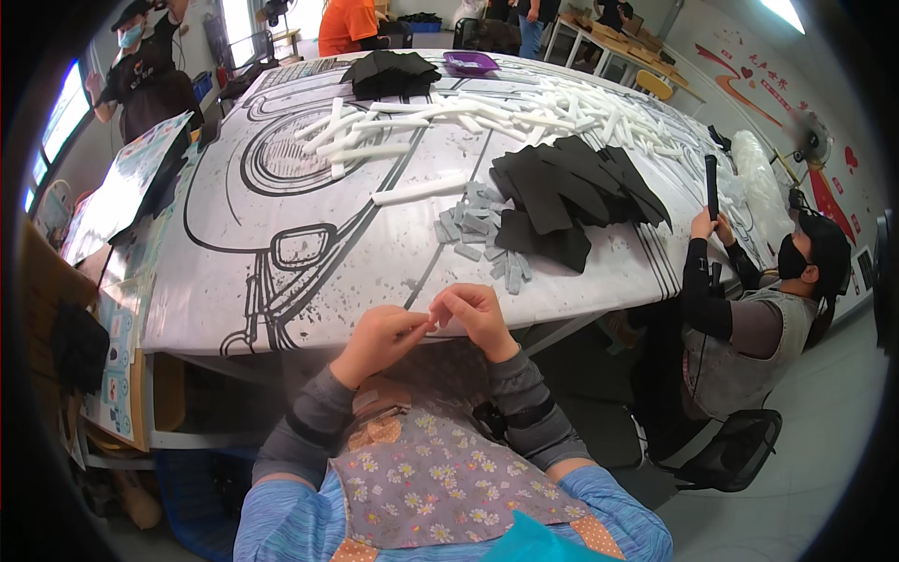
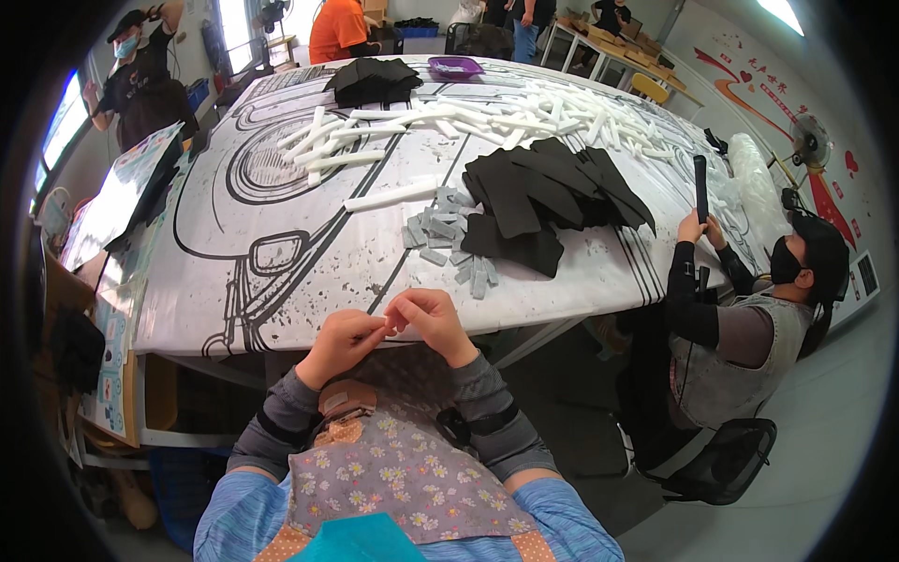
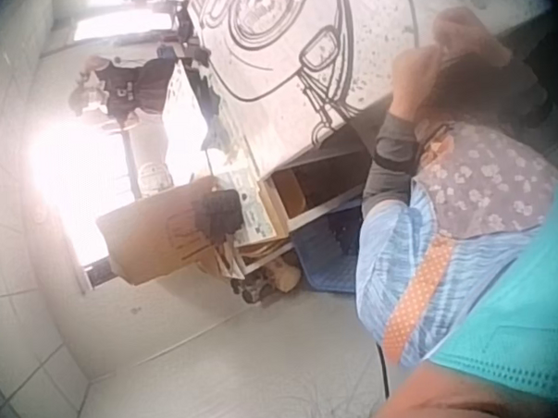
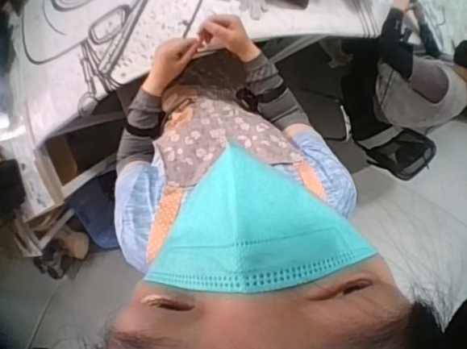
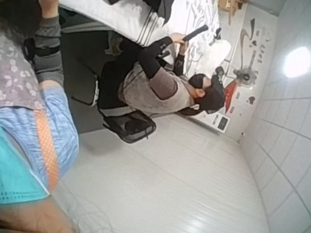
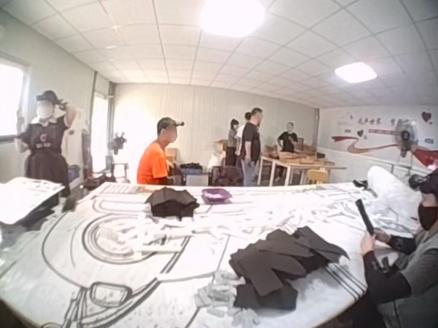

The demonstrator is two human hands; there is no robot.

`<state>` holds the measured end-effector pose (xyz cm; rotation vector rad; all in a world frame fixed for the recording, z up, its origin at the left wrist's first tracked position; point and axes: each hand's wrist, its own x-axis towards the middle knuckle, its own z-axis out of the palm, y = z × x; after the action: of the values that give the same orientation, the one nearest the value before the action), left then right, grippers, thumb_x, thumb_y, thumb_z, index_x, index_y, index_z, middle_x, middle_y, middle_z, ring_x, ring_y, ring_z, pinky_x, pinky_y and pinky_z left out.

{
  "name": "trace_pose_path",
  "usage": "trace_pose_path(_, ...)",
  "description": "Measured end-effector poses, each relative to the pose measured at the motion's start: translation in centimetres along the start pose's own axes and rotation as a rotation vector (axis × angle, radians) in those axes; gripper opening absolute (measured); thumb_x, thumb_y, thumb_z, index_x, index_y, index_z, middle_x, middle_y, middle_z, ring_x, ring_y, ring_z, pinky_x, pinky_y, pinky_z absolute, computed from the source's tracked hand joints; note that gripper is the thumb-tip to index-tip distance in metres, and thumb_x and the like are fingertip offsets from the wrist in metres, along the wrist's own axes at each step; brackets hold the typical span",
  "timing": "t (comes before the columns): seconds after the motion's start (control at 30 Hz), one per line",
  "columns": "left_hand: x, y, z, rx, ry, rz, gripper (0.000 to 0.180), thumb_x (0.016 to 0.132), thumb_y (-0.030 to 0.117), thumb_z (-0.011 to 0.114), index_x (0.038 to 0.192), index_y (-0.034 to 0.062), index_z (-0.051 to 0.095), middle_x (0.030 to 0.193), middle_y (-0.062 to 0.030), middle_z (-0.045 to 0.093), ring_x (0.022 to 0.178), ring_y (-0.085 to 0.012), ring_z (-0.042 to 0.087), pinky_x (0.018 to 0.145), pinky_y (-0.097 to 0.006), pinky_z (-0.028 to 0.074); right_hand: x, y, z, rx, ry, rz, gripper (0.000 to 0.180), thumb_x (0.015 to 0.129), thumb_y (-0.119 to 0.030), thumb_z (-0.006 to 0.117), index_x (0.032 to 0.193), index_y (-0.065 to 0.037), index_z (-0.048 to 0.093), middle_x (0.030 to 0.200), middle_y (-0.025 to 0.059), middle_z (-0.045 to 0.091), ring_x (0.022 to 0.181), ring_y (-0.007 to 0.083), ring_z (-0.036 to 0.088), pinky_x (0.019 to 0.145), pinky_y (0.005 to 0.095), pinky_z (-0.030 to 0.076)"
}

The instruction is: Inspecting and organizing small black fabric components at a work table.

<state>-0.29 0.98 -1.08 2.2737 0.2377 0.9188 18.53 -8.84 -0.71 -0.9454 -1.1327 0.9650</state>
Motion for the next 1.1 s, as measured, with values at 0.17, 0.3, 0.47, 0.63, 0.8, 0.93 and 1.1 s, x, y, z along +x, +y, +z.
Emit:
trace_pose_path(0.17, 0.01, -0.04, 0.03, 0.012, -0.014, -0.002, 0.007, 0.088, 0.012, 0.075, 0.094, 0.0075, 0.076, 0.069, -0.0092, 0.063, 0.061, -0.0265, 0.06, 0.058, -0.036, 0.045, -0.11, 0.17, -0.19, 0.008, -0.038, 0.019, 0.025, 0.104, -0.014, 0.056, 0.096, 0.004, 0.071, 0.084, 0.0065, 0.071, 0.076, 0.0113, 0.065, 0.071, 0.0265, 0.053)
trace_pose_path(0.3, 0.32, 0.44, -0.31, 0.003, -0.039, 0.001, 0.007, 0.089, 0.013, 0.074, 0.093, 0.0073, 0.076, 0.069, -0.0098, 0.063, 0.061, -0.027, 0.06, 0.058, -0.037, 0.045, -0.14, 0.37, -0.16, -0.009, -0.037, -0.003, 0.025, 0.104, -0.015, 0.056, 0.096, 0.004, 0.07, 0.085, 0.0067, 0.071, 0.076, 0.0116, 0.065, 0.071, 0.0268, 0.054)
trace_pose_path(0.47, 0.28, 0.48, -0.44, -0.025, -0.049, -0.026, 0.007, 0.09, 0.013, 0.073, 0.094, 0.0075, 0.076, 0.069, -0.0096, 0.063, 0.061, -0.0268, 0.06, 0.058, -0.036, 0.044, -0.08, 0.35, -0.03, -0.003, -0.023, 0.013, 0.026, 0.103, -0.013, 0.054, 0.093, 0.004, 0.072, 0.083, 0.0079, 0.072, 0.074, 0.0127, 0.066, 0.07, 0.0268, 0.053)
trace_pose_path(0.63, 0.22, 0.28, -0.18, -0.036, -0.044, -0.02, 0.007, 0.089, 0.011, 0.073, 0.095, 0.0078, 0.076, 0.07, -0.0094, 0.064, 0.061, -0.0261, 0.06, 0.058, -0.035, 0.045, -0.08, 0.11, 0.0, 0.013, -0.014, 0.022, 0.026, 0.103, -0.013, 0.055, 0.093, 0.004, 0.072, 0.082, 0.0078, 0.072, 0.074, 0.0126, 0.066, 0.07, 0.027, 0.053)
trace_pose_path(0.8, 0.03, -0.1, -0.01, -0.001, -0.032, -0.008, 0.009, 0.088, 0.01, 0.075, 0.096, 0.0074, 0.076, 0.073, -0.0092, 0.067, 0.063, -0.0257, 0.062, 0.06, -0.035, 0.048, -0.06, 0.21, 0.03, 0.014, -0.022, 0.03, 0.026, 0.103, -0.014, 0.056, 0.094, 0.004, 0.072, 0.082, 0.0072, 0.072, 0.074, 0.0122, 0.065, 0.07, 0.027, 0.053)
trace_pose_path(0.93, -0.09, -0.02, -0.11, 0.025, -0.033, -0.024, 0.009, 0.088, 0.01, 0.075, 0.096, 0.0062, 0.076, 0.076, -0.0094, 0.069, 0.066, -0.0259, 0.065, 0.062, -0.035, 0.05, -0.06, 0.08, 0.11, -0.032, -0.02, 0.025, 0.026, 0.103, -0.014, 0.056, 0.094, 0.004, 0.072, 0.081, 0.0063, 0.071, 0.074, 0.0116, 0.064, 0.069, 0.0268, 0.052)
trace_pose_path(1.1, -0.02, 0.06, -0.39, -0.019, -0.079, -0.061, 0.009, 0.088, 0.007, 0.073, 0.096, 0.0049, 0.075, 0.08, -0.0103, 0.073, 0.069, -0.0259, 0.068, 0.064, -0.034, 0.051, -0.12, 0.35, -0.1, -0.031, -0.031, 0.027, 0.024, 0.103, -0.013, 0.056, 0.097, 0.004, 0.071, 0.084, 0.0056, 0.07, 0.074, 0.0105, 0.063, 0.068, 0.0254, 0.052)
